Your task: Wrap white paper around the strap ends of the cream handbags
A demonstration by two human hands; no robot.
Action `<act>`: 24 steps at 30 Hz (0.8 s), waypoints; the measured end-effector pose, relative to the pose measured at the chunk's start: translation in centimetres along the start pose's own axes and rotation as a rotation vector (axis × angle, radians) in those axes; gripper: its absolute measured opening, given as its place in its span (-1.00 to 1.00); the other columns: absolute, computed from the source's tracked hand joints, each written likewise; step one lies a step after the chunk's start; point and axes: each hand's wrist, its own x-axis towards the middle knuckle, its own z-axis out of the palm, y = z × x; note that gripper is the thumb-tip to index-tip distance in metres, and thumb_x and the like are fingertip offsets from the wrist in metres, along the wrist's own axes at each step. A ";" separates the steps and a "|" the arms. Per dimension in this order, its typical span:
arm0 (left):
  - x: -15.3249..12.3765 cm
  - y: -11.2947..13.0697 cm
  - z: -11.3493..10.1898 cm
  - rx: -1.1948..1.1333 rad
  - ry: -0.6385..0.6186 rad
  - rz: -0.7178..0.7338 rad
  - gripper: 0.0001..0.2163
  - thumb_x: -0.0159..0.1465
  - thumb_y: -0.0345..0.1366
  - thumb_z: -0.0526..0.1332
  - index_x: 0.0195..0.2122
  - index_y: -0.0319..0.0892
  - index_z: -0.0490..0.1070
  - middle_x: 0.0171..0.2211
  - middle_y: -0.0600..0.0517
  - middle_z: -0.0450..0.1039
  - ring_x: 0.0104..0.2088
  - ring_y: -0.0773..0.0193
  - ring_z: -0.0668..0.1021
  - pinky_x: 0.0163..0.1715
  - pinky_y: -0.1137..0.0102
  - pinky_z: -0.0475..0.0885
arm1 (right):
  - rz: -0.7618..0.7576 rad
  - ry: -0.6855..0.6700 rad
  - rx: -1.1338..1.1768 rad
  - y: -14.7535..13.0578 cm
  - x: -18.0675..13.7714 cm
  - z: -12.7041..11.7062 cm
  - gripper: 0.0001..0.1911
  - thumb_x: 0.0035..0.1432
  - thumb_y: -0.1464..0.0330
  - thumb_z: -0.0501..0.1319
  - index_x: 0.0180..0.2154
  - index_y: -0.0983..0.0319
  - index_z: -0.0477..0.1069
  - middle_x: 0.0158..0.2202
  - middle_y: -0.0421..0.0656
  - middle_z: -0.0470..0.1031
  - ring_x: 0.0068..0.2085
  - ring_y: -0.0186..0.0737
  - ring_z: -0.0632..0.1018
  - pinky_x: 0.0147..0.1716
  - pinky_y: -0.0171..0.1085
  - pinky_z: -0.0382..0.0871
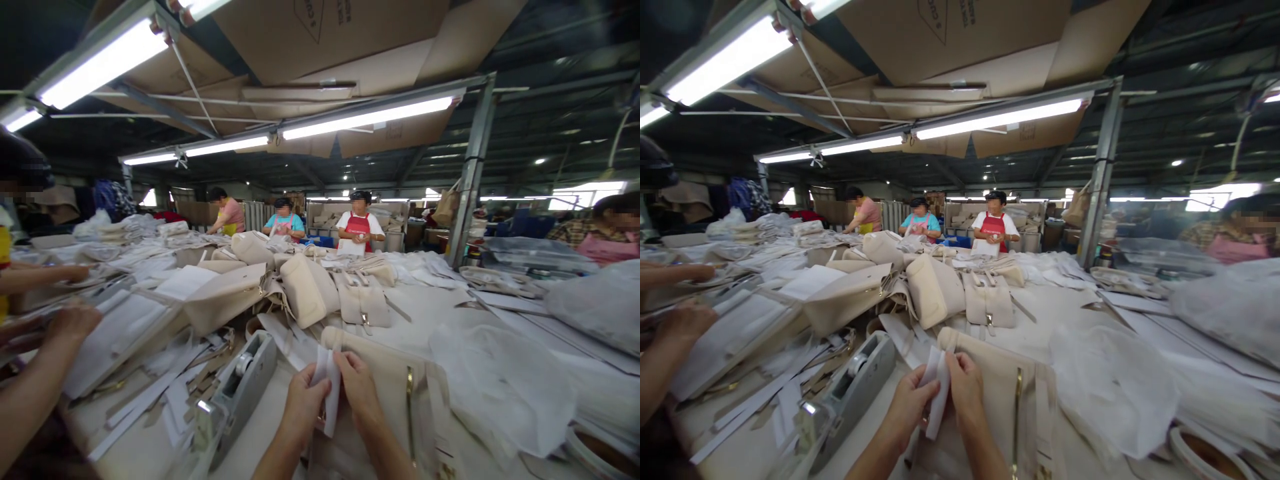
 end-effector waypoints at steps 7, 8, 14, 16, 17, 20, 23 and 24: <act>-0.1 -1.8 -0.2 -0.060 0.011 0.066 -0.61 -0.02 -0.35 0.25 -0.12 -0.25 0.54 -0.46 0.06 0.54 -0.38 0.19 0.50 -0.30 0.38 0.40 | -0.114 0.116 -0.085 1.9 -0.3 0.2 -0.62 -0.03 0.02 0.24 -0.56 0.21 0.40 -0.63 -0.28 0.38 -0.52 -0.28 0.34 -0.50 -0.31 0.19; -0.2 -2.0 -0.2 -0.062 0.012 0.077 -0.60 -0.01 -0.35 0.25 -0.11 -0.26 0.54 -0.43 0.04 0.56 -0.33 0.16 0.52 -0.27 0.37 0.40 | -0.124 0.131 -0.104 2.0 -0.3 0.2 -0.62 -0.02 0.02 0.24 -0.56 0.21 0.40 -0.62 -0.27 0.39 -0.51 -0.28 0.35 -0.49 -0.31 0.19; 0.2 -2.4 -0.7 -0.082 0.014 0.003 -0.57 0.01 -0.25 0.29 -0.07 -0.27 0.51 -0.41 0.02 0.56 -0.39 0.19 0.51 -0.38 0.38 0.39 | -0.124 0.159 -0.209 2.0 -0.3 0.1 -0.63 0.00 0.03 0.24 -0.53 0.21 0.42 -0.59 -0.21 0.47 -0.51 -0.22 0.42 -0.47 -0.28 0.25; 0.4 -2.4 -0.8 -0.081 0.003 -0.004 -0.58 0.00 -0.22 0.31 -0.09 -0.27 0.52 -0.43 0.04 0.54 -0.43 0.22 0.49 -0.40 0.39 0.38 | -0.128 0.173 -0.228 1.9 -0.4 0.2 -0.65 0.00 0.05 0.24 -0.50 0.21 0.43 -0.56 -0.18 0.51 -0.49 -0.18 0.46 -0.45 -0.26 0.27; 0.4 -2.3 -0.8 -0.080 -0.001 0.001 -0.58 0.00 -0.21 0.32 -0.10 -0.26 0.52 -0.44 0.04 0.54 -0.42 0.22 0.50 -0.39 0.39 0.39 | -0.135 0.185 -0.234 1.8 -0.5 0.3 -0.66 0.01 0.06 0.24 -0.49 0.20 0.43 -0.54 -0.17 0.52 -0.47 -0.17 0.48 -0.43 -0.25 0.28; 0.0 -1.9 -0.6 -0.066 -0.010 0.015 -0.58 0.01 -0.22 0.33 -0.08 -0.23 0.50 -0.42 0.04 0.55 -0.33 0.17 0.53 -0.31 0.39 0.42 | -0.164 0.218 -0.248 1.7 -0.6 0.5 -0.71 0.02 0.09 0.23 -0.50 0.18 0.41 -0.53 -0.18 0.52 -0.45 -0.16 0.48 -0.41 -0.24 0.28; -0.6 -1.5 -0.4 -0.036 -0.111 0.046 -0.48 -0.06 -0.34 0.36 0.00 -0.20 0.44 -0.25 -0.01 0.58 -0.19 0.10 0.55 -0.20 0.37 0.43 | -0.172 0.238 -0.256 1.7 -0.6 0.5 -0.74 0.02 0.11 0.23 -0.52 0.15 0.38 -0.57 -0.23 0.48 -0.47 -0.17 0.45 -0.42 -0.25 0.25; -0.8 -1.4 -0.4 -0.038 -0.149 0.058 -0.44 -0.09 -0.39 0.36 0.02 -0.20 0.42 -0.20 -0.02 0.58 -0.16 0.08 0.55 -0.17 0.35 0.43 | -0.171 0.240 -0.257 1.7 -0.5 0.4 -0.74 0.02 0.12 0.23 -0.52 0.15 0.37 -0.57 -0.24 0.46 -0.47 -0.18 0.45 -0.42 -0.25 0.25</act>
